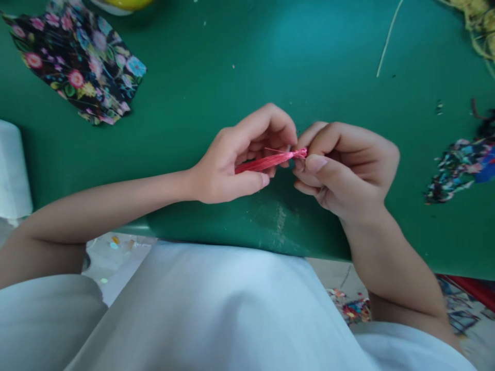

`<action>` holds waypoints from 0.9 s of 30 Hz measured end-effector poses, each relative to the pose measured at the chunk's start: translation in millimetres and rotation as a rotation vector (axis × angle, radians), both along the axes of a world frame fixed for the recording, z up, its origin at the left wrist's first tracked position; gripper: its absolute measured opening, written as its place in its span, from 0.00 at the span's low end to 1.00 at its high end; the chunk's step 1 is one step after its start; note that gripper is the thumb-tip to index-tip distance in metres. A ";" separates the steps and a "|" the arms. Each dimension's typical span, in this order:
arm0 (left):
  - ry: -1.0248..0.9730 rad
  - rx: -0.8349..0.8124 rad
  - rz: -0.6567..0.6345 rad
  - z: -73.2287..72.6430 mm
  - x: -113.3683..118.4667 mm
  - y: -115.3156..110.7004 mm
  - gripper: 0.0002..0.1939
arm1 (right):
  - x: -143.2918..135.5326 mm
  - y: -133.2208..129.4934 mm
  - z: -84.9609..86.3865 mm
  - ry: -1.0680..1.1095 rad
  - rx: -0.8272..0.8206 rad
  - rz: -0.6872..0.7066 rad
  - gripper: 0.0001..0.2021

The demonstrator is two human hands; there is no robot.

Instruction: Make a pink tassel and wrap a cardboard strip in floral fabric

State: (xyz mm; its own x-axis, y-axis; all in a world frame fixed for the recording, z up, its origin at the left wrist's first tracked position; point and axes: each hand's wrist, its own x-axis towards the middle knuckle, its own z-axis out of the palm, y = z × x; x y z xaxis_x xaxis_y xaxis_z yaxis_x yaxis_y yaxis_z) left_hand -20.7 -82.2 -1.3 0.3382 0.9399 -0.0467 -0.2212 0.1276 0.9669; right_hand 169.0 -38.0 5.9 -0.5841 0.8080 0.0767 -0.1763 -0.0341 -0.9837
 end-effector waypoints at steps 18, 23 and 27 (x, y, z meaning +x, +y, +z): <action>0.182 -0.031 0.130 8.0 6.9 -5.0 0.10 | 2.8 1.0 2.1 -0.244 0.355 -0.109 0.09; 0.191 -0.017 0.094 8.5 2.5 -2.9 0.13 | 5.0 4.4 5.2 -0.277 0.775 -0.088 0.09; 0.161 0.029 0.065 5.6 0.3 -2.6 0.13 | 7.5 8.9 0.9 -0.239 0.951 -0.097 0.08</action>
State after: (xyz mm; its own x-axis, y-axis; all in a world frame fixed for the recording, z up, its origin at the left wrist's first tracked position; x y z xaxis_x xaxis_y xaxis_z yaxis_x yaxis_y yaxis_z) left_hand -20.4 -84.7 4.3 0.2669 0.9613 -0.0681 -0.0696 0.0897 0.9935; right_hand 176.5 -29.1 6.7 -0.6031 0.5161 0.6082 0.0711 0.7942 -0.6035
